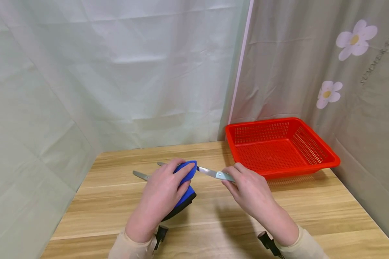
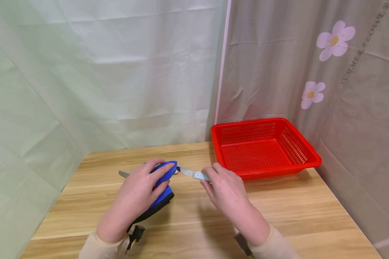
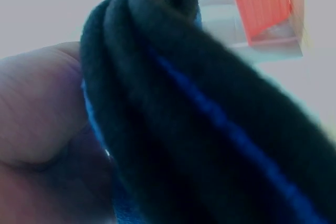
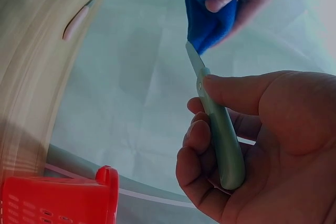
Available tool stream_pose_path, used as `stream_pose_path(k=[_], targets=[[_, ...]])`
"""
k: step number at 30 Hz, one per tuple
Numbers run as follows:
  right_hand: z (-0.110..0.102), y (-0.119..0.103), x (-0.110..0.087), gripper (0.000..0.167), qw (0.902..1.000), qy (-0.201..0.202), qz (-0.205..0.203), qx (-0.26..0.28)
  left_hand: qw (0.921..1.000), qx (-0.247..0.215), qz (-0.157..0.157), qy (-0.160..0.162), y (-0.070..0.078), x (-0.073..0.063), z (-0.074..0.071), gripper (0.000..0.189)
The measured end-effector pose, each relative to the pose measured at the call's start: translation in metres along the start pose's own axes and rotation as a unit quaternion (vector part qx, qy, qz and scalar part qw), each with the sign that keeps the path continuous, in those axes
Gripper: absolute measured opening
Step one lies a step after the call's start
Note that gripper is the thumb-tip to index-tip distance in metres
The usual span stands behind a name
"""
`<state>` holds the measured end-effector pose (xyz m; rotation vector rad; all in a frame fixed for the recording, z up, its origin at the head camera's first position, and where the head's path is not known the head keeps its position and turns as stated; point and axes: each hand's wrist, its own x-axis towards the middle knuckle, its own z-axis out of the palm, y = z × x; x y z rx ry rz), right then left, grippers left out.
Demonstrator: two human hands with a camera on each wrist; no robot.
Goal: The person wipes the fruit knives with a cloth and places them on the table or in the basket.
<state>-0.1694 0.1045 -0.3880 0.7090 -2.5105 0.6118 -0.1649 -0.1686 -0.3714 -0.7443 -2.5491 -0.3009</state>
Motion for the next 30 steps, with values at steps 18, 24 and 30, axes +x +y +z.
stream_pose_path(k=[18, 24, 30], targets=[[0.001, 0.0, -0.001, 0.026, 1.0, -0.004, -0.005, -0.003, 0.9974, 0.001, 0.072, 0.011, 0.034, 0.001, 0.011, 0.05], [0.002, 0.0, 0.0, 0.026, 0.9999, -0.012, -0.005, -0.003, 0.9972, 0.004, 0.074, 0.009, 0.036, 0.0, 0.013, 0.048], [0.002, -0.001, 0.0, 0.028, 0.9998, -0.017, -0.005, -0.005, 0.9973, 0.004, 0.072, 0.011, 0.037, -0.001, 0.014, 0.049]])
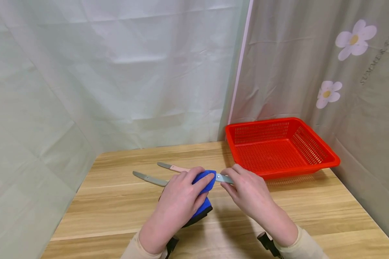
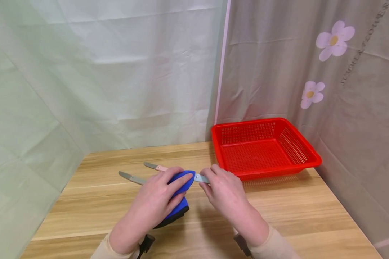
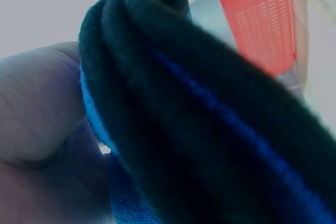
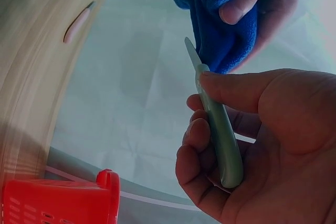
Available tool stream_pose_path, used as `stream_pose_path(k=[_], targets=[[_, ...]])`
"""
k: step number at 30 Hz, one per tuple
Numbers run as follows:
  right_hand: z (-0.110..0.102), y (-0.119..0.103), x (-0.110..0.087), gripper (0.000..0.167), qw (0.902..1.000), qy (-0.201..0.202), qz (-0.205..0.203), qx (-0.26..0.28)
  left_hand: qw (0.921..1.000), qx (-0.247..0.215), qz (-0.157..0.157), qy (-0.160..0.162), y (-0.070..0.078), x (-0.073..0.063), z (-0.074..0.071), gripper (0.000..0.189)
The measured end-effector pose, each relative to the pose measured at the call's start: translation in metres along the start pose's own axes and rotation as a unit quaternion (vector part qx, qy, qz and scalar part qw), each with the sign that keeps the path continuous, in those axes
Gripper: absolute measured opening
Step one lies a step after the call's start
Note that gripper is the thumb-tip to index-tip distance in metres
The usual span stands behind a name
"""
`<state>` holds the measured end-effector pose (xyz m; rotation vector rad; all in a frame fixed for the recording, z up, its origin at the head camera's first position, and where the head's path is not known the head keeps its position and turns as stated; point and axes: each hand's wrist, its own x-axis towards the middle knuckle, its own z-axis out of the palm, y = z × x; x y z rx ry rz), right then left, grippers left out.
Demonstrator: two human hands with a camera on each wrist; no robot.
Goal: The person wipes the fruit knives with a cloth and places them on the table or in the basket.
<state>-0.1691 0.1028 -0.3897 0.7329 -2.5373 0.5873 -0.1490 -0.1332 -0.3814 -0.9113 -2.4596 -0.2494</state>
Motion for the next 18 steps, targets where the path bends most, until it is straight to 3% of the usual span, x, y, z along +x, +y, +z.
stream_pose_path(k=[12, 18], targets=[[-0.0011, -0.0008, -0.0001, 0.028, 1.0, 0.0, 0.001, 0.0, 0.9993, 0.002, -0.023, -0.03, -0.0016, 0.0007, -0.002, 0.051], [-0.0016, -0.0007, -0.0004, 0.028, 1.0, 0.003, 0.0, 0.0, 0.9997, 0.001, -0.018, -0.014, -0.0064, -0.0002, -0.0008, 0.051]])
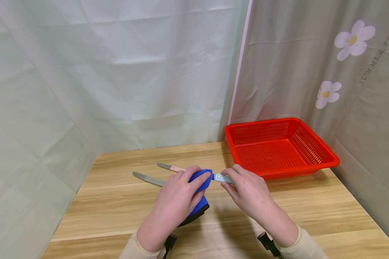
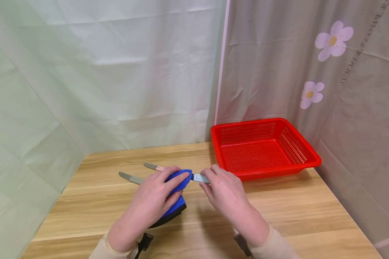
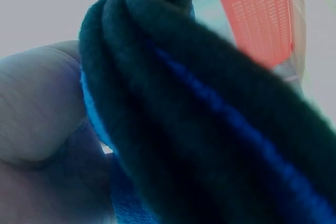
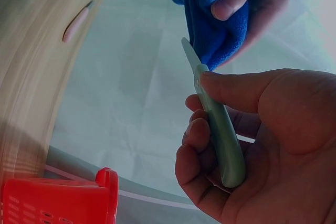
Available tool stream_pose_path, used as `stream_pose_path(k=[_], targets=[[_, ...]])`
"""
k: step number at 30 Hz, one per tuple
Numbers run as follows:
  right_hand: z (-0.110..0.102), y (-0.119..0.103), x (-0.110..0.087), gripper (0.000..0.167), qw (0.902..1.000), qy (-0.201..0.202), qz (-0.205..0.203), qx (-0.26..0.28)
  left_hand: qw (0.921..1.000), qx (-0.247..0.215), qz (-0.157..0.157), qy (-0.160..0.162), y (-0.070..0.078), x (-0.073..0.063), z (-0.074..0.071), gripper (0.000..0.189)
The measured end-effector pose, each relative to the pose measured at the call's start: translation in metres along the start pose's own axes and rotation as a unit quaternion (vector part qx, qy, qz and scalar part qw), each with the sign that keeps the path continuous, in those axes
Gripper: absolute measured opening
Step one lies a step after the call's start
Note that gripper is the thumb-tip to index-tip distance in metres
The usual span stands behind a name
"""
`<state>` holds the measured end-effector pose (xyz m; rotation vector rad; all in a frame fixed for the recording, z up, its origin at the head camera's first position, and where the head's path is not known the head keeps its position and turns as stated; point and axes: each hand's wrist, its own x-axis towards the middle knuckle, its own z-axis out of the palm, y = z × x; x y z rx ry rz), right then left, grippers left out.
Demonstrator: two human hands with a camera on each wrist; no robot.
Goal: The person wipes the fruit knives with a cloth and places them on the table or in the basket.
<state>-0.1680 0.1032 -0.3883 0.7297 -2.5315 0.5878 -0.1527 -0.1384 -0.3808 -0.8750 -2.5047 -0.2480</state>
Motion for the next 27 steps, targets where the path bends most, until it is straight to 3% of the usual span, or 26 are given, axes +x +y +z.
stream_pose_path(k=[10, 27], targets=[[-0.001, 0.0, 0.0, 0.027, 1.0, 0.005, 0.002, 0.0, 0.9995, -0.004, -0.023, -0.019, -0.005, 0.0, -0.003, 0.051], [-0.004, -0.002, 0.001, 0.026, 0.9998, -0.003, 0.018, 0.009, 0.9991, -0.009, -0.038, -0.016, -0.014, 0.0, -0.004, 0.049]])
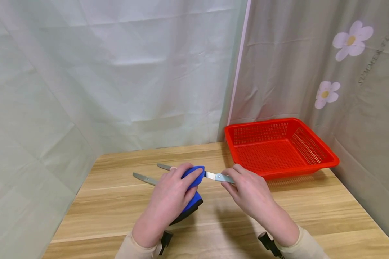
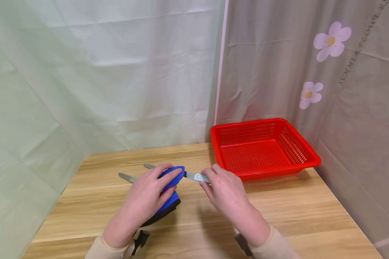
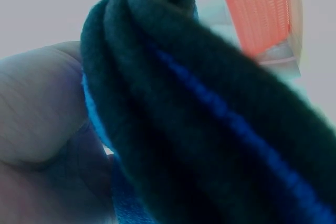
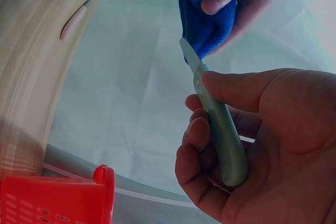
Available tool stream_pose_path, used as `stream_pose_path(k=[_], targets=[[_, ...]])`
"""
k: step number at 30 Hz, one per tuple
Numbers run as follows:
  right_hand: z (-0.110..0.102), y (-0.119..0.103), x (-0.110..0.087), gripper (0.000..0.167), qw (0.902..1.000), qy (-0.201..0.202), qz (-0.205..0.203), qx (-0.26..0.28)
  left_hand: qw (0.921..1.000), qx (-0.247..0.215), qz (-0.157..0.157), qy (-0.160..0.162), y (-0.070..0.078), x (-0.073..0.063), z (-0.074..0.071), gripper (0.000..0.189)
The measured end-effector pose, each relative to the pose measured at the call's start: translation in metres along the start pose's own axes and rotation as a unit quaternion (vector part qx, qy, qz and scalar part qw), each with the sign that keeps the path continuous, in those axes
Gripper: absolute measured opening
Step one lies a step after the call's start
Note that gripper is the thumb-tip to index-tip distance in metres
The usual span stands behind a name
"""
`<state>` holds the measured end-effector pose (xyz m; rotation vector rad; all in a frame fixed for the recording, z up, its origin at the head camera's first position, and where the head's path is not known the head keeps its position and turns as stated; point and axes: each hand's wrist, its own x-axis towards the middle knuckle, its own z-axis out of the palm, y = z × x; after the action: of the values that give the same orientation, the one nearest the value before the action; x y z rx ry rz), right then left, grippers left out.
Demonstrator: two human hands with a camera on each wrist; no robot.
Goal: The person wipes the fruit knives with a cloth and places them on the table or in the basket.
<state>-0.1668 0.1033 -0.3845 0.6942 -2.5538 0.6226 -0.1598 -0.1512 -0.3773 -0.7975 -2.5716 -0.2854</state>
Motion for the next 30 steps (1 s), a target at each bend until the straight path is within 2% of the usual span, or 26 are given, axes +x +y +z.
stream_pose_path(k=[12, 30], targets=[[-0.002, 0.0, 0.0, 0.026, 1.0, 0.001, -0.001, 0.001, 0.9998, 0.001, -0.007, 0.016, -0.007, -0.002, -0.001, 0.05], [-0.002, 0.001, -0.001, 0.025, 0.9999, 0.009, -0.004, 0.0, 0.9995, 0.003, -0.023, 0.023, -0.013, -0.003, -0.002, 0.051]])
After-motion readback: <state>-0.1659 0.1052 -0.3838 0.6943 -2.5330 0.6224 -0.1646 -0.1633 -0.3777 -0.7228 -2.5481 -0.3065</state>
